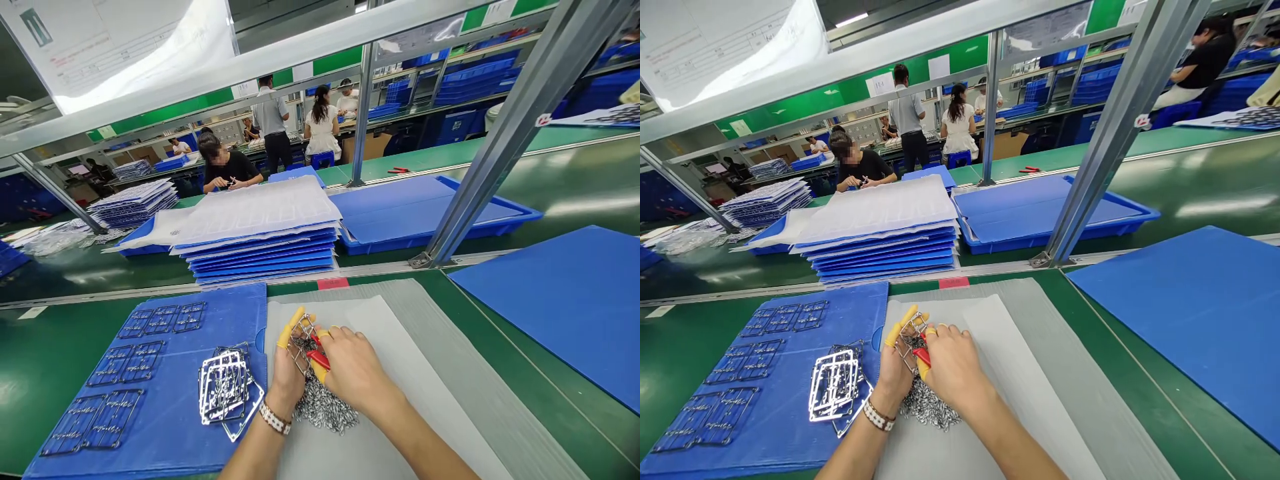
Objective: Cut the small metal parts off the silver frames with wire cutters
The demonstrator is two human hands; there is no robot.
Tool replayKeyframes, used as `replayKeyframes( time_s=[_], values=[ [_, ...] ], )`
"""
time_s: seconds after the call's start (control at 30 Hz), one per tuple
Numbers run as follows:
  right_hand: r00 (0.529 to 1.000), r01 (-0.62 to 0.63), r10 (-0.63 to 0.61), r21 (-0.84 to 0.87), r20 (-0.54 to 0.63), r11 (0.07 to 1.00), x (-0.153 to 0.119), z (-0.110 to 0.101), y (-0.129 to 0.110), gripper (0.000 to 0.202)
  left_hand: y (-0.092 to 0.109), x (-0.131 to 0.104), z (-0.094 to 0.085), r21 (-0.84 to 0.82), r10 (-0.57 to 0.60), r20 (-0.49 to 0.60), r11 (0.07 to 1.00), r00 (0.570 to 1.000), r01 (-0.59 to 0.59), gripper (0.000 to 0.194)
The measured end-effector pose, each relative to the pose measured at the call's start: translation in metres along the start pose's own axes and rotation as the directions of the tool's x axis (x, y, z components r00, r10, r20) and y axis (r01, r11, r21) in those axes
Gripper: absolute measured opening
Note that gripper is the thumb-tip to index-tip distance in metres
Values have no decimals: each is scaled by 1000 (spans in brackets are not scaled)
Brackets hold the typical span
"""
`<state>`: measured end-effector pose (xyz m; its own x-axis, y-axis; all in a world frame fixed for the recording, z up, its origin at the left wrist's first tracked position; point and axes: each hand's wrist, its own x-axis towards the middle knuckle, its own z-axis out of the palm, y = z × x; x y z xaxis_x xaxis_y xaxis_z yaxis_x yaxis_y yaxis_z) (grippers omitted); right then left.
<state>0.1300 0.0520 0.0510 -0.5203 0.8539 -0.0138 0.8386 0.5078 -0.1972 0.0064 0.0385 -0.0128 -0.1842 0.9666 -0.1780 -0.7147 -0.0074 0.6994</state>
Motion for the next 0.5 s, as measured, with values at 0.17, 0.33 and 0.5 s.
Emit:
replayKeyframes(
  time_s=[0.17, 0.33, 0.5],
  values=[
    [1000, 11, -11, 15, 4, 1000, 3, -1, 0, 22, 2, 2, 3, -106, -44, 8, 993, 999, 44, 37],
    [1000, 7, -7, 8, 6, 1000, 4, -2, -1, 22, 2, 2, 3, -127, -47, 14, 991, 999, 48, 38],
    [1000, -5, 5, -20, 10, 1000, 5, 1, -5, 31, -3, 4, -4, -75, 7, 6, 997, 1000, -6, 42]
  ],
)
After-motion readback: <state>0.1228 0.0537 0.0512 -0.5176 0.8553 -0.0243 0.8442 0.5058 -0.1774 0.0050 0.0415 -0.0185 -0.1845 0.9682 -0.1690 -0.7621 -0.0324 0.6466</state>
